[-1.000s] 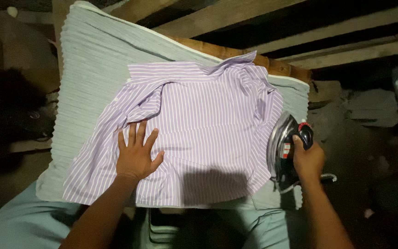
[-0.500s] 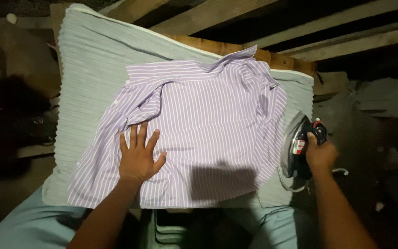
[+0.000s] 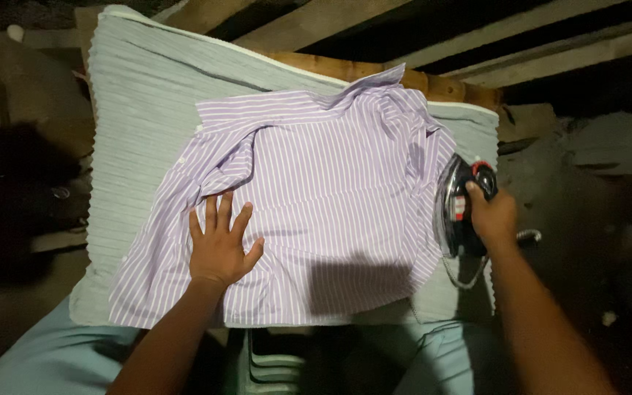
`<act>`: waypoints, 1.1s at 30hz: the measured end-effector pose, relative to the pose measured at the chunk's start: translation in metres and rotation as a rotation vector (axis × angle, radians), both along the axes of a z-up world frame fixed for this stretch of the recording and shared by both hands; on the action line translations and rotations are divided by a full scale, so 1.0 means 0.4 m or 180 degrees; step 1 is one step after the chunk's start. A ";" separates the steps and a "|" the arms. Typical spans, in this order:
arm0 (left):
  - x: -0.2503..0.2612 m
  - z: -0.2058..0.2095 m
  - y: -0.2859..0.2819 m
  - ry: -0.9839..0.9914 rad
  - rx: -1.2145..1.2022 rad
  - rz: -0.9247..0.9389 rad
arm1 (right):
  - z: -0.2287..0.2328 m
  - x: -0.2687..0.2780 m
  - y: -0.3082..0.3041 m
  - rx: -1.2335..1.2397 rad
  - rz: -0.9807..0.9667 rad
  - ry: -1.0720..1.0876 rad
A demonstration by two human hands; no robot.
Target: The person irons a purple and white striped shirt on a low ironing board covered with a white cloth. They repeatedly smooth the fabric, reposition the shirt, and use a handheld electric iron to press different sections including the body and sleeves.
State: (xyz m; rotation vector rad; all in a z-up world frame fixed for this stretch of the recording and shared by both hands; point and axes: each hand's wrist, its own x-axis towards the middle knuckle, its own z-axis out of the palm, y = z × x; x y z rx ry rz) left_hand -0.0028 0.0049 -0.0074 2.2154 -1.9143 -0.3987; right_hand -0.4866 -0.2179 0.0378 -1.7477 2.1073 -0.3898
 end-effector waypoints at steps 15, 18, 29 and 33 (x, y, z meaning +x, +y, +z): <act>0.002 -0.002 0.012 0.0257 -0.0572 -0.0040 | 0.076 0.209 0.219 -0.0702 0.0986 0.2138; 0.016 0.019 0.010 0.0214 -0.0434 -0.0081 | 0.059 0.238 0.285 -0.0408 0.1252 0.2045; 0.212 0.098 0.064 0.0271 0.0303 0.1610 | -0.084 0.491 0.591 0.0131 0.2255 -0.0427; 0.278 0.015 0.089 0.0843 0.1355 0.2085 | -0.052 0.534 0.646 0.0230 0.2334 -0.0154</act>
